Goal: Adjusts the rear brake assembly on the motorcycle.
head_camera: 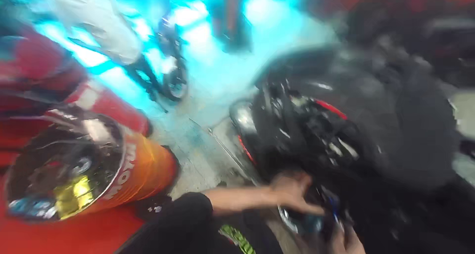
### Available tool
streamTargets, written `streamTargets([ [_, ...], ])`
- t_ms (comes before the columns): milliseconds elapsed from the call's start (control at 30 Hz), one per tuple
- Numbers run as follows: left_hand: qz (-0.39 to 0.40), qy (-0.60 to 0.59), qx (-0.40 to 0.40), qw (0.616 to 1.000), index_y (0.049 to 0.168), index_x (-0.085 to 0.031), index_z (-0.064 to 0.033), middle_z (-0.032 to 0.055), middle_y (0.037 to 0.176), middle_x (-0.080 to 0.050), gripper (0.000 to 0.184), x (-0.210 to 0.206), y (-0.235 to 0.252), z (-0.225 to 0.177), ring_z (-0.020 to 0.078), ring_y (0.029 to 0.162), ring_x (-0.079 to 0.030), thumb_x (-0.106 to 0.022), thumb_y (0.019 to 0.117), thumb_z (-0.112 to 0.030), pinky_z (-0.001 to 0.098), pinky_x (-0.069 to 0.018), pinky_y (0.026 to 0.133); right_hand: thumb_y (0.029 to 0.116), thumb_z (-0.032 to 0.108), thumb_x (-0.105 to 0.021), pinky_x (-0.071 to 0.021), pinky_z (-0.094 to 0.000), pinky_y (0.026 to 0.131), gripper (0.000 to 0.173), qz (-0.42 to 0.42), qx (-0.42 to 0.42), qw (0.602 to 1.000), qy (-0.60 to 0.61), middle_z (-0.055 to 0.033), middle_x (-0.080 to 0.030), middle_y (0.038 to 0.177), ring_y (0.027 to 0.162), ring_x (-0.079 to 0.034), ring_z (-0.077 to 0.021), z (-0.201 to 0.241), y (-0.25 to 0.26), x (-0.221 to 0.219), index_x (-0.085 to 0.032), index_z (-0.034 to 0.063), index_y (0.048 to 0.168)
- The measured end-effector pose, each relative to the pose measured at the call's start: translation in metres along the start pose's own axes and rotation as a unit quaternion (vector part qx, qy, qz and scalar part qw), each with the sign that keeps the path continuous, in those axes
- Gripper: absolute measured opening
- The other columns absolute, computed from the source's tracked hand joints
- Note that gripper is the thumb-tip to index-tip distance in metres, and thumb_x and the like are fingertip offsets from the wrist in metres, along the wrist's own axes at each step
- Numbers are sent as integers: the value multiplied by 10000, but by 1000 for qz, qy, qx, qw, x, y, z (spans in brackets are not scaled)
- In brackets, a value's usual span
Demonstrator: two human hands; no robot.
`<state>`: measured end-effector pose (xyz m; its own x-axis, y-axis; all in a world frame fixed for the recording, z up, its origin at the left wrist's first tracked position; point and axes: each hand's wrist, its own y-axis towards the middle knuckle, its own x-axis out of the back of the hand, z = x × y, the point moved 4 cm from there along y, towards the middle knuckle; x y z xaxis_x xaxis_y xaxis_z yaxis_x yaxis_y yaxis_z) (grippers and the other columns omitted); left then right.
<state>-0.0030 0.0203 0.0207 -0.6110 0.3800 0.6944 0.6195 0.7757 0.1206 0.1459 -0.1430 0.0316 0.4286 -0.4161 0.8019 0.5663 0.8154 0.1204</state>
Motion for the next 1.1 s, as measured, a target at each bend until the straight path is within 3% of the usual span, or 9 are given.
streamTargets([
  [67,34,2,18,999,1440,-579,-121,110,1430,-608,1016,-12,-3,-7,249,1257,-621,-667,714,-826,495,-528,1033,1068,363,-518,-573,-563,865,401,-1,-71,997,-43,-181,-738,1029,939,-720,-306,-2,-5,11,-705,31,1194],
  [167,0,26,-5,1000,1382,-612,-105,114,1349,-655,1023,-25,16,-5,270,1192,-653,-666,688,-854,519,-550,983,1036,517,-510,-581,-525,819,444,1,-126,990,-55,-48,-752,925,860,-720,-196,-15,19,13,-762,153,1063],
  [300,-28,43,-8,999,1371,-617,-113,98,1324,-669,1013,-24,15,-1,258,1175,-661,-711,653,-822,514,-556,968,1006,579,-520,-518,-617,853,458,-20,-99,988,-118,-38,-762,902,877,-721,-244,7,42,10,-787,207,1016],
  [400,-24,24,1,999,1387,-606,-128,78,1343,-661,1030,-23,17,0,232,1193,-653,-729,628,-813,502,-552,986,1000,525,-576,-478,-670,955,408,-44,-46,991,-120,-73,-774,1040,999,-724,-290,9,59,-3,-782,193,1116],
  [600,-45,8,-28,999,1349,-619,-123,63,1224,-713,1028,-24,13,6,205,1078,-700,-743,612,-829,476,-599,899,993,528,-592,-553,-566,929,409,23,-66,995,-72,-71,-763,1061,1006,-720,-251,-21,65,-6,-761,188,1145],
  [700,-56,-17,-51,997,1350,-606,-142,40,1164,-722,981,-26,17,11,176,1040,-704,-797,608,-756,471,-610,866,998,444,-627,-559,-501,940,299,19,-17,999,-36,-25,-753,1050,1002,-708,-180,-2,75,-13,-759,196,1101],
  [867,-46,-33,-36,998,1424,-569,-137,28,1263,-701,1058,-22,25,10,146,1153,-667,-802,588,-741,450,-572,977,1010,493,-577,-569,-480,942,378,37,-34,999,-13,-37,-764,1091,1027,-719,-180,-17,87,-11,-764,196,1150],
  [967,-46,-27,-44,998,1401,-582,-123,45,1216,-716,1042,-27,16,11,167,1107,-688,-816,588,-732,465,-590,933,994,465,-615,-557,-496,943,353,68,-41,997,25,-54,-748,1072,1019,-705,-201,-7,81,-21,-746,166,1128],
  [1100,-49,-15,-48,998,1353,-623,-148,27,1207,-717,975,-23,22,9,151,1100,-686,-801,597,-736,454,-593,929,1012,462,-571,-573,-492,925,374,82,-74,993,42,-52,-760,1086,1011,-719,-192,-44,78,-27,-752,182,1183],
])
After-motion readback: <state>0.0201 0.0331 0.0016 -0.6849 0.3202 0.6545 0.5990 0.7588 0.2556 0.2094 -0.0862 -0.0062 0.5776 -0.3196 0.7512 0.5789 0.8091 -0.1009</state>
